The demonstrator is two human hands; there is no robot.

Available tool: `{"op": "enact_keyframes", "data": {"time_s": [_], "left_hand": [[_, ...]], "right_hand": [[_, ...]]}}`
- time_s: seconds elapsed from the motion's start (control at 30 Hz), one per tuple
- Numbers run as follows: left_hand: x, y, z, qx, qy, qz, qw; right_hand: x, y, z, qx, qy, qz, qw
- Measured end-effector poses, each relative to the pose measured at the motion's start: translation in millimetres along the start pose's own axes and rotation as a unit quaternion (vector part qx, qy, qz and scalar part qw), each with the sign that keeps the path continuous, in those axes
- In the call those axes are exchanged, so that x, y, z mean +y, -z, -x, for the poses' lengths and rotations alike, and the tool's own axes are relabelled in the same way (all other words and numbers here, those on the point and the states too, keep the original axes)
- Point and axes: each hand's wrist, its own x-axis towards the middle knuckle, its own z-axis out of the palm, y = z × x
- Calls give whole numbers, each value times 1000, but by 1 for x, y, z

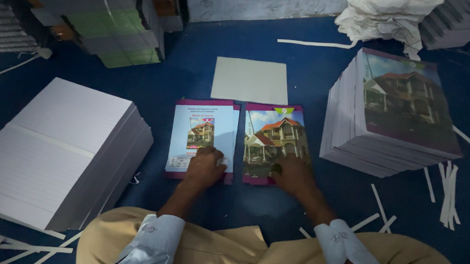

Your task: The person sits on the floor and assembles books by inserting white paper sheets into printed covers. They repeatedly pick up a cover, insert a sheet, and place the completed book onto a growing stack.

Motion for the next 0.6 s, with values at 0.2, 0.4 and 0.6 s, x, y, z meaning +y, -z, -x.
{"op": "enact_keyframes", "data": {"time_s": [0.2,0.4,0.6], "left_hand": [[6,8,2,-42,21,-8,999],[12,14,4,-34,23,1,999],[15,16,3,-64,43,-8,997]], "right_hand": [[-1,-1,1,-9,-14,-29,999],[-6,6,6,-3,-18,-8,1000],[-13,14,9,-45,-36,-3,998]]}}
